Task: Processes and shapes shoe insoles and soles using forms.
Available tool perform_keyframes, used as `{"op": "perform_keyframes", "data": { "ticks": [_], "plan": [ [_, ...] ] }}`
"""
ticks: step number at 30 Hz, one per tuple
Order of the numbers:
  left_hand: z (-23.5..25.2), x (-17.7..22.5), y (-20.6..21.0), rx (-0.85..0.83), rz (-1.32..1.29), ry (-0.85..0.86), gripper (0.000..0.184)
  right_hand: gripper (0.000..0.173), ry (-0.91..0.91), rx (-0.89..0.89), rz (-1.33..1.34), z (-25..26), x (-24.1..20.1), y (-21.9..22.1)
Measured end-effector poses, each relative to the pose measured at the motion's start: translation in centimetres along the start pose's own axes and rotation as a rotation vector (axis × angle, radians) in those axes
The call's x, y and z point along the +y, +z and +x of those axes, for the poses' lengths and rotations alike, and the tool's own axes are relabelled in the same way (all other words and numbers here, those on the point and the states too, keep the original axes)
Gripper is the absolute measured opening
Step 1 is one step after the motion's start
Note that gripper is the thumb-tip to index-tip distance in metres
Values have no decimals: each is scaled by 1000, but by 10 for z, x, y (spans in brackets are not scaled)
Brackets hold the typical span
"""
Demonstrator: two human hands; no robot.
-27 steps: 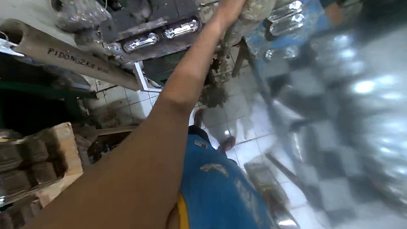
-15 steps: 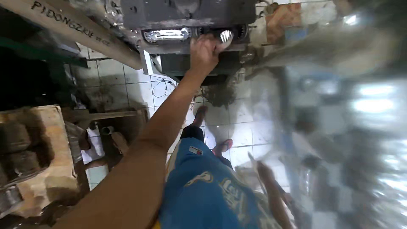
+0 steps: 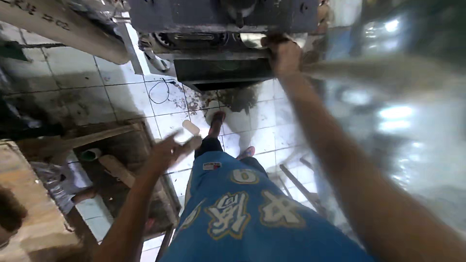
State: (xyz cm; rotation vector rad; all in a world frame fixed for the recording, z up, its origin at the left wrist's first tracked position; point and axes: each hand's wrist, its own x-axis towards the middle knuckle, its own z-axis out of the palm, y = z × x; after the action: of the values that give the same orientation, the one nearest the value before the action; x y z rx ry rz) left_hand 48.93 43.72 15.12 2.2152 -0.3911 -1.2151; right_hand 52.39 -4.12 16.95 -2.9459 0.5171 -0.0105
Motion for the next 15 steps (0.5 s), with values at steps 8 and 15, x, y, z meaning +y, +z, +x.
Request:
{"op": "perform_keyframes", "data": {
  "ticks": [8, 15],
  "plan": [
    [-78, -75, 77, -28, -551, -351, 34, 61, -130, -36, 129, -12, -15, 18],
    [-60, -96, 95, -113, -383, -273, 42, 42, -37, -171, 150, 32, -245, 50]
  ]
}}
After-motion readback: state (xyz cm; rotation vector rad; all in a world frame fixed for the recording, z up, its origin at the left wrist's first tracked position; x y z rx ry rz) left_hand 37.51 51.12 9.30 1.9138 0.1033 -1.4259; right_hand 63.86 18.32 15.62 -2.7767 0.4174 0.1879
